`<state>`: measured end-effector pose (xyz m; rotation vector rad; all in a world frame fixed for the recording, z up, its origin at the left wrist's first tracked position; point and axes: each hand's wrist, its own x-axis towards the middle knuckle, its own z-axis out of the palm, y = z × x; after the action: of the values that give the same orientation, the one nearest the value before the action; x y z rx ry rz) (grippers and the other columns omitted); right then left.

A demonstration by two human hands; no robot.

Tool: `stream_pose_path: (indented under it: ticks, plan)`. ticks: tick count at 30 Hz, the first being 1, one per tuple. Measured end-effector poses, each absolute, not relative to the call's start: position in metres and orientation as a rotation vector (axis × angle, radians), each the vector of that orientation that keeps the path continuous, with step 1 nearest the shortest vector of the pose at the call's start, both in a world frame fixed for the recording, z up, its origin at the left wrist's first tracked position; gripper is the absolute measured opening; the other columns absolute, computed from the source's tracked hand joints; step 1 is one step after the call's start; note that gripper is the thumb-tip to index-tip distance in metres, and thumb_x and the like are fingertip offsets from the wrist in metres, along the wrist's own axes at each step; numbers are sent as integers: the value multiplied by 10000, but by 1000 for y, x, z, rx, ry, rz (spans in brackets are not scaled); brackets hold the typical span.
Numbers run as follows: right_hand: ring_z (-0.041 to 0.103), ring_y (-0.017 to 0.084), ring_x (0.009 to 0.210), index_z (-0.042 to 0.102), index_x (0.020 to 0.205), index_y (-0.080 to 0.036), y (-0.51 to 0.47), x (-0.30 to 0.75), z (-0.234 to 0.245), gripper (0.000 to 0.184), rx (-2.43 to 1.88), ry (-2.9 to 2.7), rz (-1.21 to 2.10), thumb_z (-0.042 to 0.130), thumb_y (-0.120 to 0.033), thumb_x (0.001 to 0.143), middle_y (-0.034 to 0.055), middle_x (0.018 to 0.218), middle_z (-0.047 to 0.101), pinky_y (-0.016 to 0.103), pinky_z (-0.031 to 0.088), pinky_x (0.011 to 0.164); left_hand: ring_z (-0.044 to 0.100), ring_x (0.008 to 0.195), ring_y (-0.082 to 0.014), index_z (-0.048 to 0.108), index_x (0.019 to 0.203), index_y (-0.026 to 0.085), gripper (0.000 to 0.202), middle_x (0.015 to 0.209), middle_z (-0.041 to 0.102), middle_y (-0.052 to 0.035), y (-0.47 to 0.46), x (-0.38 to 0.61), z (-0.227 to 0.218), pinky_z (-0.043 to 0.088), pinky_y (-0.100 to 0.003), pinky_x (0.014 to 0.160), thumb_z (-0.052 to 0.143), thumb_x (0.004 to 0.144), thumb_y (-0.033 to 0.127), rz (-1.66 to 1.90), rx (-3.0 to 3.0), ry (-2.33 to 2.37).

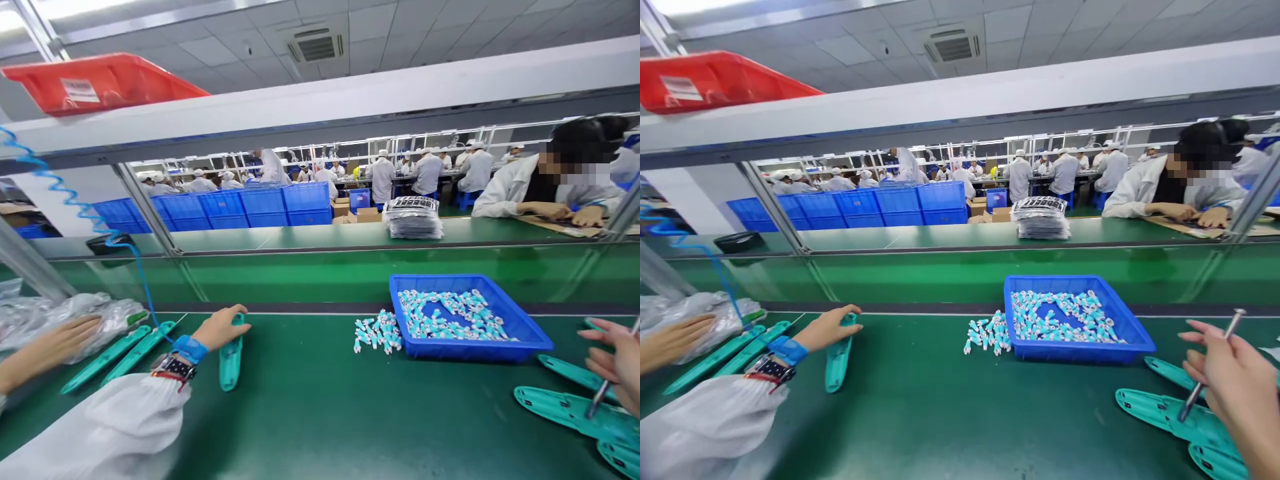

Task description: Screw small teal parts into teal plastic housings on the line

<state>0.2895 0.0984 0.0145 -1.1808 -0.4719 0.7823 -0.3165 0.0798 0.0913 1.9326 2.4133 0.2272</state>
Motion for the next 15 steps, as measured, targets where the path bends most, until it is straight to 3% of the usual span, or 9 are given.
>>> stream_pose_path:
  ticks: [5,7,10,12,15]
  plan:
    - [380,41,407,660,719,-185,63,236,63,95,-944,-649,850,609,-178,640,29,611,485,254,295,358,549,710,-174,575,799,196,325,764,611,-4,71,-202,86,377,-245,632,446,735,487,165,2090,1849]
    - [388,52,445,638,720,-154,50,199,77,145,-890,-718,937,695,-230,610,10,585,486,231,340,399,542,682,-158,573,750,192,311,733,606,6,71,-151,75,364,-236,606,459,747,481,179,2104,1663]
    - [283,47,402,594,789,-185,35,151,85,232,-740,-812,1116,715,-333,657,-66,481,374,175,259,371,544,655,-152,571,702,183,286,679,598,3,71,-82,56,353,-238,580,485,756,450,208,2148,1488]
    - [176,43,373,566,751,-198,25,132,85,240,-642,-812,1181,614,-433,762,-92,453,266,153,193,347,552,646,-160,571,689,177,281,659,597,-10,71,-45,45,353,-247,570,495,759,438,235,2195,1425]
    - [102,45,358,477,640,-200,14,119,82,390,-556,-827,1155,410,-505,876,-96,455,168,146,180,342,584,694,-196,592,721,171,292,703,622,-47,72,-9,36,367,-266,579,487,771,439,263,2264,1414]
